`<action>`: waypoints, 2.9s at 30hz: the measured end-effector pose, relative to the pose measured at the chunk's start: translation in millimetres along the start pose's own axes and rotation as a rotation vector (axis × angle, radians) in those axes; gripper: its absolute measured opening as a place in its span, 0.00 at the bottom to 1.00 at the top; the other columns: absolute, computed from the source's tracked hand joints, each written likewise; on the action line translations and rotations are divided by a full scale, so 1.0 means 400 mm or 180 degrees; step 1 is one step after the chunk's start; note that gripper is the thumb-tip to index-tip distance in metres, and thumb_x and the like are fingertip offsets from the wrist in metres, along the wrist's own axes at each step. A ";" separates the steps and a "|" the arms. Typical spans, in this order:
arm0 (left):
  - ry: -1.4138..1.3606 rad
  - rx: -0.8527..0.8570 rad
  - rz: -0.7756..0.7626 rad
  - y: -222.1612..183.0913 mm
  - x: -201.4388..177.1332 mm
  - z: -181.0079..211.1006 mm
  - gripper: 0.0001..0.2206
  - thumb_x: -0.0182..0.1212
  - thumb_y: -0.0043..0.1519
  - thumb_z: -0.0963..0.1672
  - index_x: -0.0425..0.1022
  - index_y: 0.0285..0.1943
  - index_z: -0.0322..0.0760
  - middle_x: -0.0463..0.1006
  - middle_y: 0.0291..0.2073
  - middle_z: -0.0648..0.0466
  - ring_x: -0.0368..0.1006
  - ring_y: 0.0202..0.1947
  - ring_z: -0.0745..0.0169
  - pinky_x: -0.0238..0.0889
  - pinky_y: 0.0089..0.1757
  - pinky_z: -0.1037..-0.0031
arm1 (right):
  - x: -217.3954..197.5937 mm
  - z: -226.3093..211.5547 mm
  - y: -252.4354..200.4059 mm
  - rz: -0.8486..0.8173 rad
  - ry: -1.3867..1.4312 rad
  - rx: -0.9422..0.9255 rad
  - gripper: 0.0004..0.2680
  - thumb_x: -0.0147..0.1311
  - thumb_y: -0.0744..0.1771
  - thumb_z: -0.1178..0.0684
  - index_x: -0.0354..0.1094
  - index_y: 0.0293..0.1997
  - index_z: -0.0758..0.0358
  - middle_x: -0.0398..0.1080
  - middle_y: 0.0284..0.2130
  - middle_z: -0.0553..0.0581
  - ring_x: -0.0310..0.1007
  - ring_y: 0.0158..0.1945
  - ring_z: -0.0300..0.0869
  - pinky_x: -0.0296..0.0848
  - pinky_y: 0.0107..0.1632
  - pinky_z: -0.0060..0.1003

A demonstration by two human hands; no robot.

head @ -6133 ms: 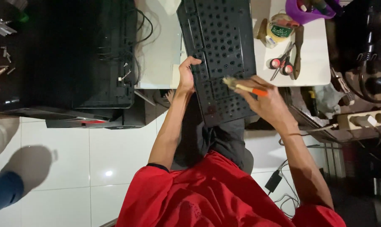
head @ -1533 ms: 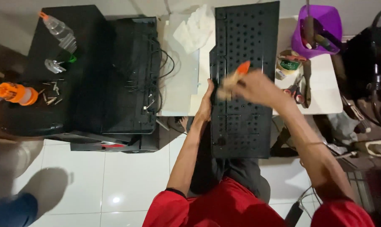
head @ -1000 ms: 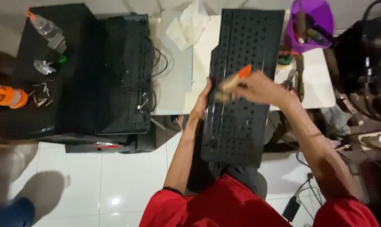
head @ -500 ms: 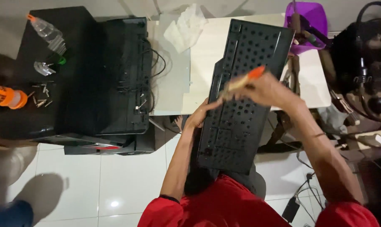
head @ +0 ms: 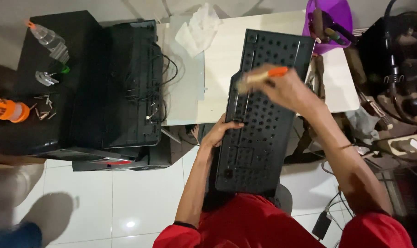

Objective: Cleaning a computer keyboard by brushing the keys and the back casing with a small brush

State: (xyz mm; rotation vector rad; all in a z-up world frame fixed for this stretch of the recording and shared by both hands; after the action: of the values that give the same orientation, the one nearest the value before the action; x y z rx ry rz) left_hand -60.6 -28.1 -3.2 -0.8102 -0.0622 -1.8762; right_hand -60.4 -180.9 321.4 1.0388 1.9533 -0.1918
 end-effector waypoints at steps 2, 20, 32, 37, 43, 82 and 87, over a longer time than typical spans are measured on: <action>-0.0088 0.0059 0.0105 -0.019 0.018 0.002 0.28 0.74 0.52 0.40 0.70 0.63 0.35 0.78 0.47 0.39 0.78 0.48 0.43 0.73 0.45 0.50 | -0.063 -0.033 0.011 0.0859 -0.0296 -0.0284 0.09 0.54 0.71 0.61 0.73 0.59 0.60 0.73 0.51 0.61 0.77 0.52 0.54 0.74 0.56 0.47; 0.0328 0.0398 -0.0338 -0.112 0.056 -0.006 0.19 0.70 0.56 0.42 0.79 0.57 0.34 0.80 0.46 0.45 0.77 0.45 0.53 0.74 0.45 0.64 | -0.082 0.011 0.015 0.0516 0.0100 -0.0534 0.04 0.58 0.69 0.59 0.76 0.46 0.64 0.75 0.46 0.67 0.77 0.50 0.62 0.74 0.53 0.54; 0.0209 0.0434 -0.0329 -0.146 0.034 -0.018 0.18 0.70 0.56 0.40 0.80 0.56 0.29 0.81 0.45 0.46 0.75 0.43 0.56 0.71 0.46 0.63 | -0.095 -0.006 0.002 0.0123 0.0283 0.0022 0.05 0.56 0.69 0.59 0.74 0.47 0.65 0.75 0.46 0.66 0.75 0.52 0.60 0.71 0.59 0.56; 0.0295 0.0374 -0.0239 -0.163 0.038 0.001 0.19 0.69 0.57 0.40 0.79 0.58 0.31 0.80 0.49 0.42 0.75 0.48 0.55 0.72 0.48 0.61 | -0.095 0.029 0.004 0.0274 -0.0125 -0.0042 0.04 0.56 0.70 0.57 0.73 0.49 0.60 0.74 0.45 0.60 0.77 0.49 0.53 0.73 0.53 0.47; 0.0212 0.0206 -0.0077 -0.145 -0.006 -0.018 0.24 0.73 0.54 0.41 0.74 0.61 0.28 0.75 0.50 0.40 0.73 0.51 0.42 0.70 0.48 0.53 | -0.024 -0.008 -0.017 -0.0457 0.0842 -0.0067 0.05 0.56 0.67 0.58 0.76 0.44 0.58 0.78 0.39 0.61 0.79 0.41 0.51 0.77 0.49 0.49; 0.0321 0.0147 0.0391 -0.147 -0.206 -0.100 0.17 0.62 0.63 0.45 0.80 0.60 0.38 0.79 0.58 0.47 0.68 0.64 0.55 0.61 0.63 0.55 | -0.030 0.044 -0.096 -0.0508 -0.0146 0.0502 0.08 0.57 0.68 0.51 0.79 0.48 0.55 0.82 0.37 0.58 0.83 0.29 0.44 0.82 0.37 0.32; -0.0089 -0.0218 0.0523 -0.160 -0.168 -0.038 0.29 0.75 0.52 0.44 0.76 0.64 0.31 0.76 0.60 0.38 0.73 0.58 0.40 0.66 0.56 0.46 | -0.146 0.039 -0.064 0.0707 -0.0686 0.0336 0.05 0.57 0.70 0.60 0.78 0.47 0.67 0.78 0.38 0.70 0.79 0.36 0.56 0.76 0.44 0.43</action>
State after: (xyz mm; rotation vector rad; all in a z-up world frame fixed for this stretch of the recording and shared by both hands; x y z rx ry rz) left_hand -106.4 48.6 -32.4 -0.8624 0.0502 -1.7199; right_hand -54.3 -239.6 350.5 1.2419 1.6364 -0.2736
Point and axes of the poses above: each hand's wrist, its own y-axis towards the middle knuckle, its own x-axis out of the palm, z = x × y, the point moved 4 cm from there along y, towards the middle knuckle
